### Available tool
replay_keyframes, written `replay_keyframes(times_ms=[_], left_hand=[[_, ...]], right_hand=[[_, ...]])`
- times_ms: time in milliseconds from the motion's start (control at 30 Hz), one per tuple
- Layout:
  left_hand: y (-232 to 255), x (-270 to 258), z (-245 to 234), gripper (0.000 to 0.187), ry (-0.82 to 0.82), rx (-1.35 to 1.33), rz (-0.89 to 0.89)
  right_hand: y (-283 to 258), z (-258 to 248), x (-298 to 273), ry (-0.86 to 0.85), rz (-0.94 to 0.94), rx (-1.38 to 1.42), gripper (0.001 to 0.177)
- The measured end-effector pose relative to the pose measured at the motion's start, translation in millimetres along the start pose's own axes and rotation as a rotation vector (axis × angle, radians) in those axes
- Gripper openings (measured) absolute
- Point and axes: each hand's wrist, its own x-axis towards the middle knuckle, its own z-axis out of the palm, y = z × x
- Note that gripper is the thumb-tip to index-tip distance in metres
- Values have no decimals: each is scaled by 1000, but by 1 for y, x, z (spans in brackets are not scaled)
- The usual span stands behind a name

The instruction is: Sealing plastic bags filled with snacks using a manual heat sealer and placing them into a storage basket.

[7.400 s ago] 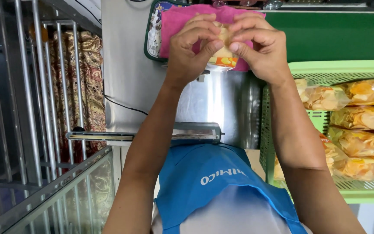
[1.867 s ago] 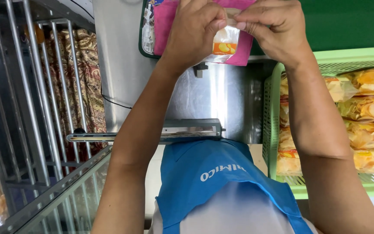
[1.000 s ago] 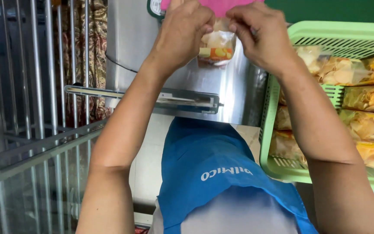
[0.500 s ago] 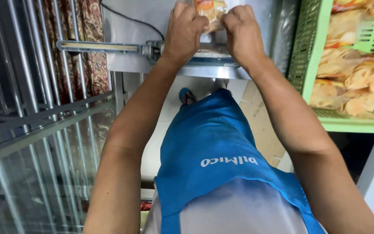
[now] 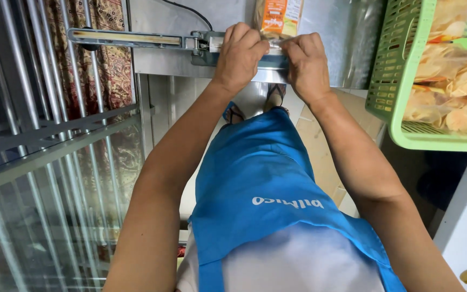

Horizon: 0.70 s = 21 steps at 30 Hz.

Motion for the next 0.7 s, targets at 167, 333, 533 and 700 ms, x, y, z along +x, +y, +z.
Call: replay_keyframes(times_ms=[167,333,533,700], left_hand=[[10,-5,-2,25,19,122,18],[19,-16,4,17,18,155,-21],[40,-28,5,28,-82,268,-95],[65,-36,11,39,-173,341,-244]], right_hand=[[4,9,-11,-12,-4,-92,15],[3,6,-10,3,-52,-116,11],[3,3,-9,-6,-82,-112,10],[2,1,-9,-9,-105,-109,9]])
